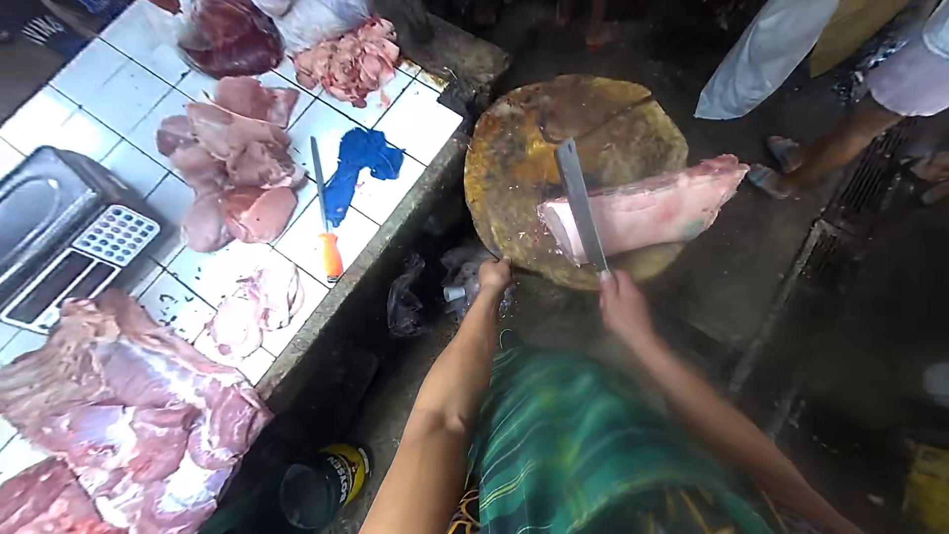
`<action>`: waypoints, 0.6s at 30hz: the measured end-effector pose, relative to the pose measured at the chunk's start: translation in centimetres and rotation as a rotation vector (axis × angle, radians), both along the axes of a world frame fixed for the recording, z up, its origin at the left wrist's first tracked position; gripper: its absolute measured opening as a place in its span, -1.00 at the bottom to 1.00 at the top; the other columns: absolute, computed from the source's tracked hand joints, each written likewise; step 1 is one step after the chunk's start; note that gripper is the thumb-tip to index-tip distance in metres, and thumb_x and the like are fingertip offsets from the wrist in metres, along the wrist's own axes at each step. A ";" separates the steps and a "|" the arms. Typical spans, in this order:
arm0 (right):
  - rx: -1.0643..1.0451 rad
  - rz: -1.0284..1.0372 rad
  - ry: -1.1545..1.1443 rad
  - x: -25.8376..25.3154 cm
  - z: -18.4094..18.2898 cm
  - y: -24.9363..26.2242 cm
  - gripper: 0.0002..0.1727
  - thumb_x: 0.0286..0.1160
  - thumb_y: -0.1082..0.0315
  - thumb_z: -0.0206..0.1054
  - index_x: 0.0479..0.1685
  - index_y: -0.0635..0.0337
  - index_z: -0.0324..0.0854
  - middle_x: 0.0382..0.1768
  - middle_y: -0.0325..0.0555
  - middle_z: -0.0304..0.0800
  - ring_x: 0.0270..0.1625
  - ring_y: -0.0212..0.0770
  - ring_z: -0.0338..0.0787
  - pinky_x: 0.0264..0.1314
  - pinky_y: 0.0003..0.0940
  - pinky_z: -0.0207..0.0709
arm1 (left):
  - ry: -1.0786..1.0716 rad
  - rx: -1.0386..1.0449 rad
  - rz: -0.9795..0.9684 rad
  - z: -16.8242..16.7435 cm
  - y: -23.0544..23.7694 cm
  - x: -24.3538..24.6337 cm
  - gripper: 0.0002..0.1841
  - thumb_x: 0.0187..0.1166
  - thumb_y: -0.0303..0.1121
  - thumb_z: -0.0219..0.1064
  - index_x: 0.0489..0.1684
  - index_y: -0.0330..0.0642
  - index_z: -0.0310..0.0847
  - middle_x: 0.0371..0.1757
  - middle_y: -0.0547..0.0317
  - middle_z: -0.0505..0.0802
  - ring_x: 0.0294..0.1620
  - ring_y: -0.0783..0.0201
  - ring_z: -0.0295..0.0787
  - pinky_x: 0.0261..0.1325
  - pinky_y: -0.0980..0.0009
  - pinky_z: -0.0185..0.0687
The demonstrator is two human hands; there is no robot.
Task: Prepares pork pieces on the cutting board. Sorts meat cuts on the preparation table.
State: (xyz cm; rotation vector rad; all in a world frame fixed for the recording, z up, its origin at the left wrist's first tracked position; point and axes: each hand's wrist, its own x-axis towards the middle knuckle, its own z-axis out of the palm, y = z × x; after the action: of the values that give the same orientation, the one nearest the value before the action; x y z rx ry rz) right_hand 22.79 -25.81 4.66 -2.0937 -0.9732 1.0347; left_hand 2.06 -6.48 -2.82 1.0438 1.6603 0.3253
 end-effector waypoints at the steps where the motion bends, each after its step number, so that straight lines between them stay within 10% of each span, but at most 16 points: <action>1: -0.006 0.008 -0.002 0.0 -0.2 0.4 -0.34 0.83 -0.27 -0.19 0.41 0.06 0.51 -0.38 -0.01 0.74 -0.47 -0.03 0.78 -0.29 0.07 0.77 | -0.007 0.013 0.006 0.0 -0.4 -0.3 -0.55 0.71 -0.14 0.25 0.36 -0.31 0.62 0.17 -0.24 0.84 0.09 -0.07 0.88 0.19 -0.06 0.79; 11: -0.010 0.049 -0.167 -0.3 0.2 -0.4 -0.31 0.83 -0.24 -0.14 0.44 0.14 0.56 -0.25 0.09 0.83 -0.24 0.06 0.86 -0.06 0.17 0.73 | -0.009 0.271 -0.021 3.3 -5.1 1.5 -0.62 0.71 -0.19 0.32 0.29 -0.29 0.65 0.04 -0.17 0.87 -0.05 0.00 0.87 0.09 -0.02 0.80; 18: -0.012 0.046 -0.198 -0.3 -0.6 0.4 -0.29 0.84 -0.26 -0.18 0.33 0.19 0.58 -0.34 0.16 0.79 -0.30 0.18 0.84 -0.16 0.26 0.69 | 0.016 0.106 0.103 1.2 -3.3 1.4 -0.22 0.57 0.07 0.46 0.65 -0.30 0.39 0.31 -0.30 0.79 0.35 -0.16 0.77 0.44 -0.15 0.63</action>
State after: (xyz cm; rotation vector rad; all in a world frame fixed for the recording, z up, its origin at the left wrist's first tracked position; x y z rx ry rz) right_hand 22.47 -25.44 4.03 -2.2246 -1.1173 0.8691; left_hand 3.42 -9.78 -1.63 1.0434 1.7299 0.4777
